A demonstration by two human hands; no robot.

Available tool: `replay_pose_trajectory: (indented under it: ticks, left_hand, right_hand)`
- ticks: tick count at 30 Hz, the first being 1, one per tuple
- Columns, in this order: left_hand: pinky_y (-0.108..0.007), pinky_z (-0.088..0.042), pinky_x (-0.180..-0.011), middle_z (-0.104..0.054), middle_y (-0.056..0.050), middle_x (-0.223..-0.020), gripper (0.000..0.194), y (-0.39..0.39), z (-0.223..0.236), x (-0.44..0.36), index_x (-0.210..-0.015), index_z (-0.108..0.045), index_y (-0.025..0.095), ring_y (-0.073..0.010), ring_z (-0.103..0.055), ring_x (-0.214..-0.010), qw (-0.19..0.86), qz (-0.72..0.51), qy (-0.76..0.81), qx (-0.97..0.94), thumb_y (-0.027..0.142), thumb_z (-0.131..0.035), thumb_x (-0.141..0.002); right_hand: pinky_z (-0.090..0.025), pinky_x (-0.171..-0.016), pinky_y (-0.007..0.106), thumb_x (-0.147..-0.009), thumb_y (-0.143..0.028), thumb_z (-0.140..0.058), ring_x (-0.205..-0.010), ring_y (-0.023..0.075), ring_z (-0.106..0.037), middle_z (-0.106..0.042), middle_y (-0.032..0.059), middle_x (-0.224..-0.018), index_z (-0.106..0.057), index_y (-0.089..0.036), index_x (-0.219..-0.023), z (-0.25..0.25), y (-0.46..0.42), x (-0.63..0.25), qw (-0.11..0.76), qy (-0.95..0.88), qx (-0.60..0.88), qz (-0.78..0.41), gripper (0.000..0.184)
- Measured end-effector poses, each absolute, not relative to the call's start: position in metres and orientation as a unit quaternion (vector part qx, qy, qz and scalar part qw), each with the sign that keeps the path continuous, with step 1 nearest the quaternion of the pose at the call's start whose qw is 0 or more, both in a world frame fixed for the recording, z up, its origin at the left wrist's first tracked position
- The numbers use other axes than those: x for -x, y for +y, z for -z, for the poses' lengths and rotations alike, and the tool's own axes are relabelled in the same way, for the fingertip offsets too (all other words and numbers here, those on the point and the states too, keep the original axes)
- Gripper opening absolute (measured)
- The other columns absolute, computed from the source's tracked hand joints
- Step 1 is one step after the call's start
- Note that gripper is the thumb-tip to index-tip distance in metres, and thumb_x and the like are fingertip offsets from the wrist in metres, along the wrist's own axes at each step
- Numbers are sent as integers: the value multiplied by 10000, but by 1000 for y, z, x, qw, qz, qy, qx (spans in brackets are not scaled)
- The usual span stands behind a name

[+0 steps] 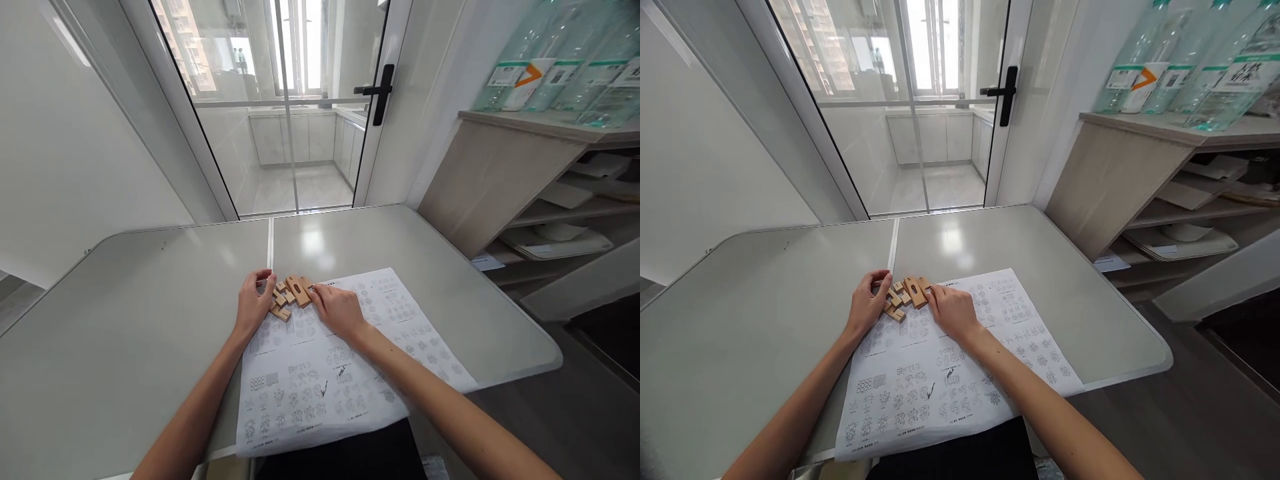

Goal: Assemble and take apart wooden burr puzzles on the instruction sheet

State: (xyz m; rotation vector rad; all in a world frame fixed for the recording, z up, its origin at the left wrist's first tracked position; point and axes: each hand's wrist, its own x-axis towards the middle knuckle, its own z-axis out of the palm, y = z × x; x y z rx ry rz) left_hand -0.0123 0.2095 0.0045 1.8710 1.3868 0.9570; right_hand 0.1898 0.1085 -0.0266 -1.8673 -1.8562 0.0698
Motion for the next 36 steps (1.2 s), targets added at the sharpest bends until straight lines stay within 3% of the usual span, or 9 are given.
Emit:
replay_pose_trajectory:
  ticks: [16,36]
  left_hand:
    - [-438,-539,-1011,-742,-113,-1189,382,216,7,12,-1150,-669,199,-283,-685,-1111,255,-348,480,-764,493,-583,-922]
    - [-421,-539,-982,-770,-96,-1165,415,218,-3,6,-1129,-719,220,-287,-692,-1081,245,-300,483,-786,542,-593,-899]
  right_hand:
    - [-345,-662,276,-1134,-314,-338,-892,172,-725,-800,65,-1040,-676,-207,-1153,24,108,-191,220,-680,699,-35,355]
    - [-377,-672,277,-1136,-317,-325,-878,187,-721,-792,89,-1024,-671,-187,-1172,18,111,-195,224,-677,699,-44,372]
